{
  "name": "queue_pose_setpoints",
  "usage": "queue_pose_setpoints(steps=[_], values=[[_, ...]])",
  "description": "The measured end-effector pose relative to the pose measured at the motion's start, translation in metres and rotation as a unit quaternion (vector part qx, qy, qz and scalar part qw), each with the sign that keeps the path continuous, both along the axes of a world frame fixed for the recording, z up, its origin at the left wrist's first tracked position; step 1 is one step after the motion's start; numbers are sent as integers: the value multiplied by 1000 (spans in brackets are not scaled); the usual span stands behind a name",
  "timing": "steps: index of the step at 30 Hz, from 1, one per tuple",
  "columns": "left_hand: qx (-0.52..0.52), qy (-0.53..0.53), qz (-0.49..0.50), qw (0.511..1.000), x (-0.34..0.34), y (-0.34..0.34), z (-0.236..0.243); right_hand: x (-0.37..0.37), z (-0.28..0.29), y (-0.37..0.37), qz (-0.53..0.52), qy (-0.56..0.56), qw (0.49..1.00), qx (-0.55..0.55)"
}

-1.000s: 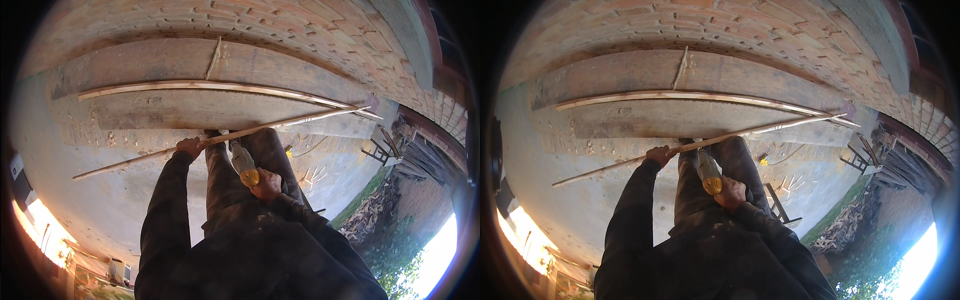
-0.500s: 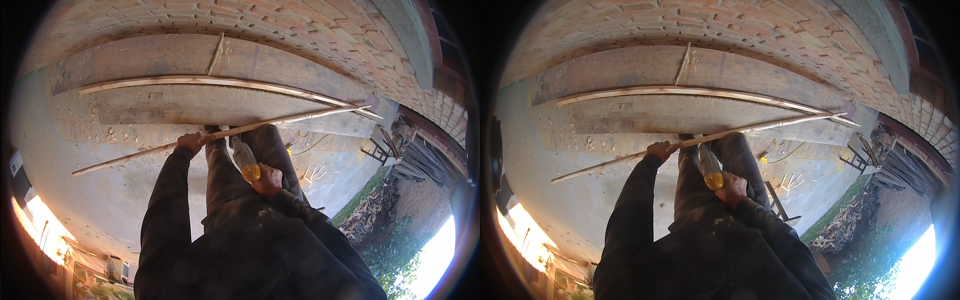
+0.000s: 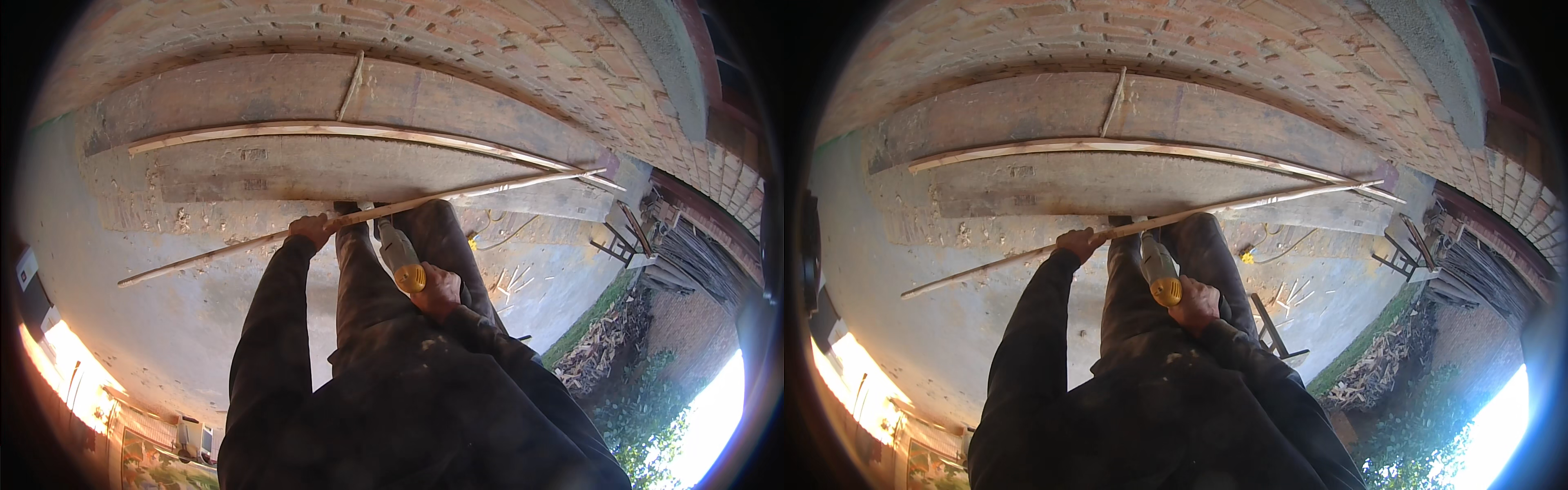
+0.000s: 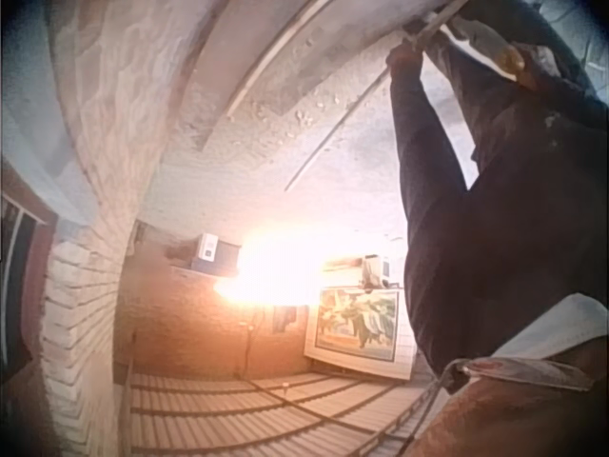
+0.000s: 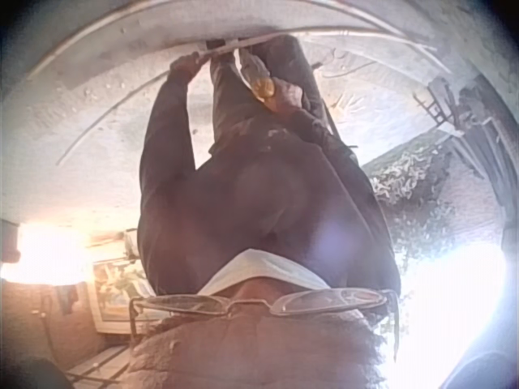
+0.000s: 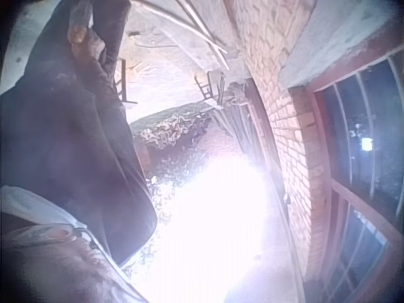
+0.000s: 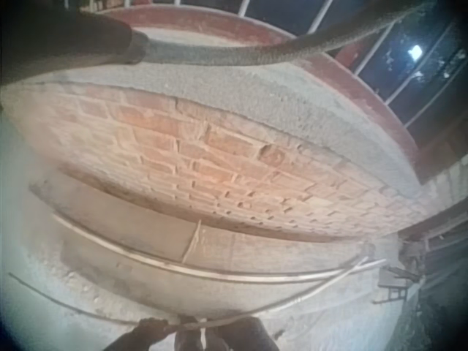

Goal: The person uses a hand-held tool to shape a long wooden strip while holding it against a workbench.

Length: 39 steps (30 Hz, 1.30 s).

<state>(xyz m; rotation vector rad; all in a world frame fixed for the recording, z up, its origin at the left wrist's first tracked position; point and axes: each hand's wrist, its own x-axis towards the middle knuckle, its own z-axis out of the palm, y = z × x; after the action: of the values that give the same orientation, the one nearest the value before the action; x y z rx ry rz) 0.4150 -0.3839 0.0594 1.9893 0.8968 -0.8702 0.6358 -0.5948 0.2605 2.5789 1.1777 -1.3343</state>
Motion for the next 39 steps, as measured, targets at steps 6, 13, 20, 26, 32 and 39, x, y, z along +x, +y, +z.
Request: queue_pose_setpoints(steps=[6,13,20,26,32,39], values=[[20,-13,1,1000,-6,-5,-9,-1,5,6,-3,-3,1000,4],[13,-12,2,1000,-3,-4,-6,-1,4,5,-7,-8,1000,15],[3,-2,3,1000,0,-1,-3,-2,1,2,-7,4,1000,15],[-1,-14,5,1000,-2,0,0,-2,4,7,-13,-5,1000,23],[-2,-15,9,1000,-3,-1,-4,-2,2,5,-13,6,1000,17],[-9,1,1,1000,-2,-1,-6,-3,1,4,-17,-6,999,41]])
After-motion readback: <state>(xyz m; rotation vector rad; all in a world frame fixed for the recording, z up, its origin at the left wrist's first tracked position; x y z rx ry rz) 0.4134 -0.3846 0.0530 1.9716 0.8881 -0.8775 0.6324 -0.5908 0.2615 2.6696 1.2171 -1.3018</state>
